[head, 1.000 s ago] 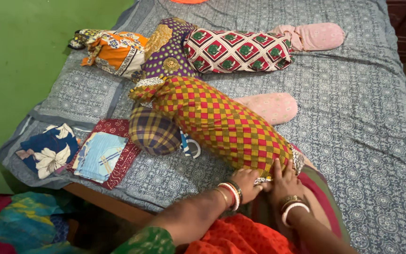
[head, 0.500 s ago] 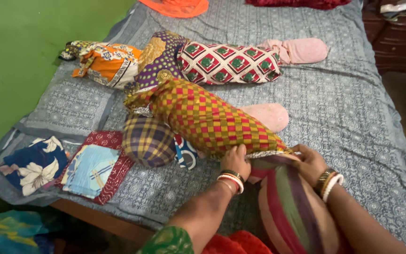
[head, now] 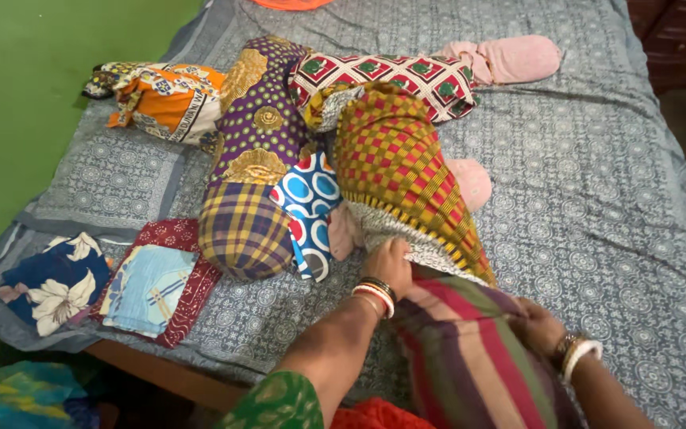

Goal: The person arranges several colorful, patterned pillows on a bed. They pick up a pillow with a red and yellow checkered pattern, smooth it out, and place it among other pillows already on the bed.

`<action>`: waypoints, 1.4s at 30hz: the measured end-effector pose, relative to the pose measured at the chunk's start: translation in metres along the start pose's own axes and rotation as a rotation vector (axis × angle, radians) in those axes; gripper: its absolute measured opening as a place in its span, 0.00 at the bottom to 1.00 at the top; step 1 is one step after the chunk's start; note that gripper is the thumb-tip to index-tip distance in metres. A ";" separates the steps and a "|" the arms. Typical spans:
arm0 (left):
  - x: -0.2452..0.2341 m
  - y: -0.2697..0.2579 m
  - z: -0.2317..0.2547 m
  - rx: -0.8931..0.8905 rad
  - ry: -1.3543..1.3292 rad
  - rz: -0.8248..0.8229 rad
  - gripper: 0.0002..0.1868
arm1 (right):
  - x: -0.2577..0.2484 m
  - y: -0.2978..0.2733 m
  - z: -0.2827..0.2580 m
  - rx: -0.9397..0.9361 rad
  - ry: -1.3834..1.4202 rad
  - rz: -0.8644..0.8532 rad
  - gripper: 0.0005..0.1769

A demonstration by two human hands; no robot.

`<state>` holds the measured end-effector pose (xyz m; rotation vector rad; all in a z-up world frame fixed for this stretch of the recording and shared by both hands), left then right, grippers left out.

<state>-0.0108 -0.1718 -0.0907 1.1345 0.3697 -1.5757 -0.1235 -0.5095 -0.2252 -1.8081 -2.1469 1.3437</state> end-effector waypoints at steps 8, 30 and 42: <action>-0.011 -0.017 0.039 0.030 -0.261 -0.138 0.11 | -0.007 -0.097 -0.174 -0.574 -0.296 0.533 0.29; 0.013 -0.049 -0.023 -0.259 -0.023 -0.134 0.13 | -0.006 -0.140 -0.153 -0.439 -0.782 0.440 0.16; -0.004 -0.121 0.049 0.214 -0.221 -0.719 0.06 | -0.024 -0.140 -0.123 -0.494 -0.740 0.601 0.07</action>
Point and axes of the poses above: each hand's wrist, its own y-axis towards the middle knuckle, its own x-axis out of the palm, z = x × y, the point moved 3 cm from there along y, towards the middle knuckle, and after that the axes turned 5 degrees about -z, right-handed, at the moved point
